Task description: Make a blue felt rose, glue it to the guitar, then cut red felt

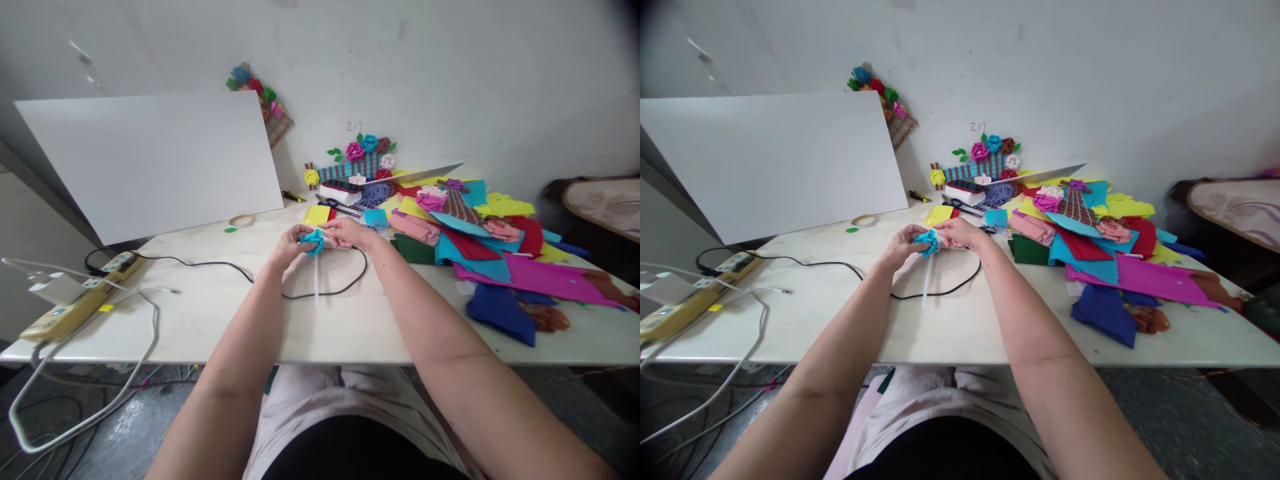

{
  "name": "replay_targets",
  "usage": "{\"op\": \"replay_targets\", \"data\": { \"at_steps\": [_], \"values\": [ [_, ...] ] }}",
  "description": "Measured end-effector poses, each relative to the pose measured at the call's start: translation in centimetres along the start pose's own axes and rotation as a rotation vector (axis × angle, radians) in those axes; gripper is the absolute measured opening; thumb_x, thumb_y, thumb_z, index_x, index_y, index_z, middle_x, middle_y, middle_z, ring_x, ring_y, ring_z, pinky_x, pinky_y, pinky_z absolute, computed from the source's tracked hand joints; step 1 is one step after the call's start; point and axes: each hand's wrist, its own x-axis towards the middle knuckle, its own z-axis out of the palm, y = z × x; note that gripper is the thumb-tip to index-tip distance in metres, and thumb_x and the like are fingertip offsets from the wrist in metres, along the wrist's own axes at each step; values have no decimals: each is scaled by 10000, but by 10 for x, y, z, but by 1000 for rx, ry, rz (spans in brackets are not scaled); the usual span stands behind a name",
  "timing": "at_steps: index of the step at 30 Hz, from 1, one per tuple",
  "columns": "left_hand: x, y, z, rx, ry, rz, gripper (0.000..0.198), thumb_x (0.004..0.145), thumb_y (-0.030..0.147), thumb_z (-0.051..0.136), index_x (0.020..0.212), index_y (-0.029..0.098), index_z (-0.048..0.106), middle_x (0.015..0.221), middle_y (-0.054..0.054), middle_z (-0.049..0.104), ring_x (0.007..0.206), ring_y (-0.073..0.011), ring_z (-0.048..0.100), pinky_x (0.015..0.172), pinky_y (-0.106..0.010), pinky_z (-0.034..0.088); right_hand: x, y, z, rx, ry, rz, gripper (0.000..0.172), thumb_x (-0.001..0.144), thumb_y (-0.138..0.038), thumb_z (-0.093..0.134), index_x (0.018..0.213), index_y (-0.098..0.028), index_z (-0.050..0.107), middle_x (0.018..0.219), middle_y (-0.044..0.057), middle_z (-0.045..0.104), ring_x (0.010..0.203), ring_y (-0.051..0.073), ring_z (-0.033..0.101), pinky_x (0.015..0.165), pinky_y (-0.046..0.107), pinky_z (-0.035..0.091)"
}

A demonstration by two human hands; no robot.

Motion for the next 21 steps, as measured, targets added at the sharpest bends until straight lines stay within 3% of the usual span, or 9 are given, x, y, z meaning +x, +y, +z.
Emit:
{"op": "replay_targets", "data": {
  "at_steps": [21],
  "values": [
    [-1,-1,-2,-74,-21,-23,516,517,250,808,961,155,562,791,-20,650,684,-140,609,643,-282,481,-1,-1,0,-11,39,-39,379,832,-184,592,1193,-68,600,412,-63,485,330,16,289,337,140,183]
  ]
}}
